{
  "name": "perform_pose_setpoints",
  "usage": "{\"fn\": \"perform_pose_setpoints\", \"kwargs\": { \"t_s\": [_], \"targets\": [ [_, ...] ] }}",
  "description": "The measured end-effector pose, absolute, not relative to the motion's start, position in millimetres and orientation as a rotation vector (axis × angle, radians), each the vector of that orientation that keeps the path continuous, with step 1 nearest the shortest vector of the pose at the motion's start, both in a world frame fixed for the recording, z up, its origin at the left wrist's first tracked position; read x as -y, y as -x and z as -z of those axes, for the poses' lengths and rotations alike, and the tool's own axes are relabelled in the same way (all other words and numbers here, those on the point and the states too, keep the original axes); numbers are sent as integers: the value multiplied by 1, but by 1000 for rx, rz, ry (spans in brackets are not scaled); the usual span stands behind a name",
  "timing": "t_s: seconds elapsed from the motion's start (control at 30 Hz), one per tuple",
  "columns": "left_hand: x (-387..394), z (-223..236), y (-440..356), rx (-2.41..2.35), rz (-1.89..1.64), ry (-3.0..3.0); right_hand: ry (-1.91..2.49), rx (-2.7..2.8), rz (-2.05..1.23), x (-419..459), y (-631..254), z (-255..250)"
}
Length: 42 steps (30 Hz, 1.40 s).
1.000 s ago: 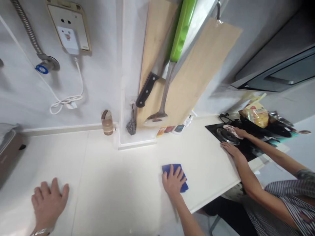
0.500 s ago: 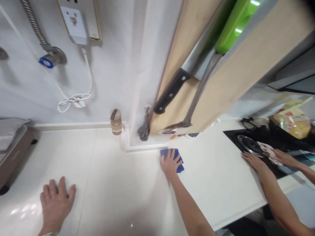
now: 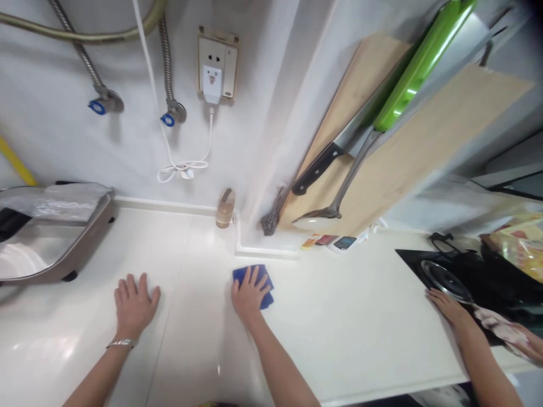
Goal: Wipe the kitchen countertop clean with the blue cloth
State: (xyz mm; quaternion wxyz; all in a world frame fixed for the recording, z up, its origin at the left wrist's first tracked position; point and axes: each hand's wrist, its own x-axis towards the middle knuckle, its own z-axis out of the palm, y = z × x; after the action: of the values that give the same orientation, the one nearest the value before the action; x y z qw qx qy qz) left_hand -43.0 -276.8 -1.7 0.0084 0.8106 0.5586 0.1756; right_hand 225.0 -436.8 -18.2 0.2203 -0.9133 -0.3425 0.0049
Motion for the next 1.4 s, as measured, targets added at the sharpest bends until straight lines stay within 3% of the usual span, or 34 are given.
{"fn": "perform_pose_setpoints", "kwargs": {
  "t_s": [0.17, 0.3, 0.5, 0.6, 0.8, 1.13, 1.4],
  "targets": [
    [276, 6, 50, -1733, -585, -2515, 2277, 991, -88, 495, -226, 6],
    [273, 6, 42, -1743, -490, -2459, 2212, 883, 110, 596, -256, 26],
    [322, 2, -59, -964, -469, -2697, 2282, 980, 348, 705, -267, 67],
    [362, 2, -127, -643, -498, -2705, 2283, 1002, 401, 709, -264, 71],
    [403, 10, -193, -529, -536, -2736, 2290, 984, 439, 701, -264, 68],
    [404, 17, -155, -487, -559, -2829, 2251, 965, 443, 704, -268, 72],
    [300, -15, -122, -481, -408, -2806, 2258, 953, 403, 707, -266, 71]
  ]
}}
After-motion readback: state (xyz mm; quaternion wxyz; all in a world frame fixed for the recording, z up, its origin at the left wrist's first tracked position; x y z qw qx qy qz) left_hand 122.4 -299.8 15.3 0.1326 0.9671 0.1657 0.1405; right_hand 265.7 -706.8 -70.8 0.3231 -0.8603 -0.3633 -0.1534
